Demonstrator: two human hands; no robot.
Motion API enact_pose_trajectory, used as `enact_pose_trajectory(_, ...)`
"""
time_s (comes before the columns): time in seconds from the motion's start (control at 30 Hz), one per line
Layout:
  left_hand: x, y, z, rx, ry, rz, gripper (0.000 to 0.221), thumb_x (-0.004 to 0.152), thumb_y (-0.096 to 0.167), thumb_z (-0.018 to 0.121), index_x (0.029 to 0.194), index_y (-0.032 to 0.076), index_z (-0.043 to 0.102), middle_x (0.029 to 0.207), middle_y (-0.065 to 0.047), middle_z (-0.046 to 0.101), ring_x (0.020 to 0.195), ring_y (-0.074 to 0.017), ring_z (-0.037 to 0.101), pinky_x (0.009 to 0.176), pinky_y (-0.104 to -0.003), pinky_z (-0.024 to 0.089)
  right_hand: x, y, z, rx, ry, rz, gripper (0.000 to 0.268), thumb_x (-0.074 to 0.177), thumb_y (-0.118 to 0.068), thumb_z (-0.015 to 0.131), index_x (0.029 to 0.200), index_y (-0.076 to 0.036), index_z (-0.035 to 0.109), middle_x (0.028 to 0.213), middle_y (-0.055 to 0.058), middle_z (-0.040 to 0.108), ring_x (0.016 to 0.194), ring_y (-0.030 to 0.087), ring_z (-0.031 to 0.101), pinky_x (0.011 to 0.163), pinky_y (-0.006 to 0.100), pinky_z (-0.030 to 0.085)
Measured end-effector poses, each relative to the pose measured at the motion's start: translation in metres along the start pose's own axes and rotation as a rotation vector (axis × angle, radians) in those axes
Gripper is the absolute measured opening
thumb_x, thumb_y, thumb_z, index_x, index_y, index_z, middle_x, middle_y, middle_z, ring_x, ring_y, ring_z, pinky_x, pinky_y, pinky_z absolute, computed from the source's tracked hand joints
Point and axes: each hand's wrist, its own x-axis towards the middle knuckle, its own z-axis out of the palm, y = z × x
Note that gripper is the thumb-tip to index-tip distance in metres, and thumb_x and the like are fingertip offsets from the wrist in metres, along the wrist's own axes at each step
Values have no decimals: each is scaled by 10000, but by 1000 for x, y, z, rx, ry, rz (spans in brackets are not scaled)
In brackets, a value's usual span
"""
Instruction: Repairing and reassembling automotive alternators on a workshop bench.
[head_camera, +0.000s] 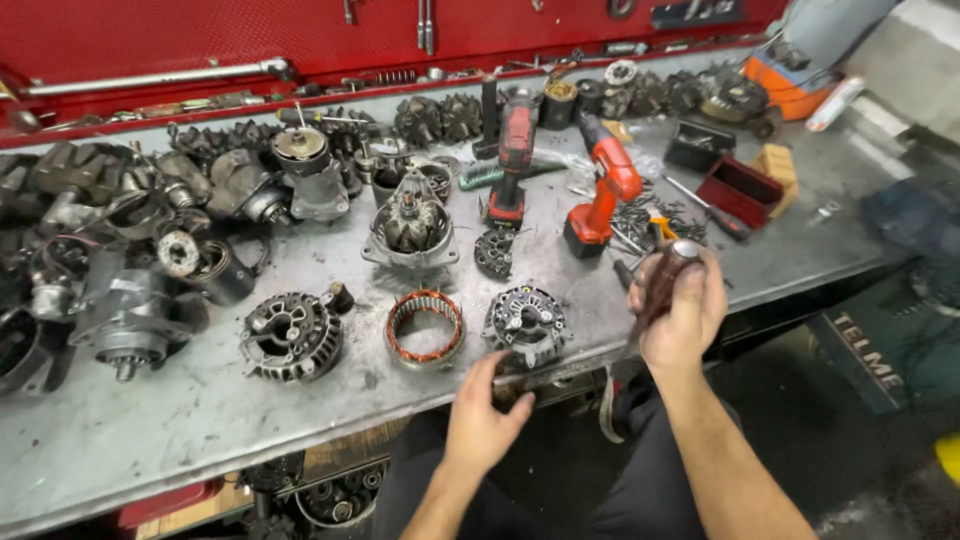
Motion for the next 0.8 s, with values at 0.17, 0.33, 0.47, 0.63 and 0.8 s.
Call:
enact_pose_trajectory(0.17, 22, -16, 48, 220, 52, -149, 905, 686, 320, 888, 1425, -4, 476, 1500, -233, 475, 1336, -416, 480, 1093, -485, 406, 40, 63, 8, 180, -19, 175, 559, 1068, -606, 529, 1157, -55, 527, 776, 110, 525, 586, 175, 452, 546, 325, 402)
enact_pose_trajectory(0.33, 58, -15, 78, 498, -47, -297, 1110, 653, 473, 903, 1495, -26, 379, 1607, -271, 287, 1453, -498, 303, 1086, -589, 310, 52, 106, 4, 184, -40, 292, 626, 1046, -679, 490, 1067, -55, 530, 693, 88, 469, 534, 169, 401, 534, 329, 378)
enact_pose_trajectory(0.47, 62, -41, 82, 533, -53, -179, 1000, 727, 429, 872, 1474, -24, 385, 1574, -260, 317, 1415, -478, 327, 1137, -590, 292, 52, 114, 0, 178, -24, 264, 637, 1038, -693, 478, 1065, -58, 519, 755, 93, 482, 555, 174, 404, 521, 331, 359)
enact_pose_trajectory(0.63, 72, -63, 56, 496, -206, -41, 959, 735, 359, 870, 1484, -6, 395, 1587, -240, 313, 1465, -454, 285, 1181, -549, 261, 40, 115, -8, 204, -8, 276, 670, 1027, -734, 478, 1064, -66, 510, 717, 86, 471, 531, 155, 390, 535, 331, 357)
enact_pose_trajectory(0.8, 80, -64, 46, 408, -288, -88, 972, 708, 296, 891, 1499, 32, 389, 1618, -206, 283, 1494, -425, 253, 1195, -486, 275, 39, 108, 1, 217, -4, 308, 693, 995, -756, 510, 1050, -65, 500, 736, 86, 459, 530, 156, 383, 519, 327, 343)
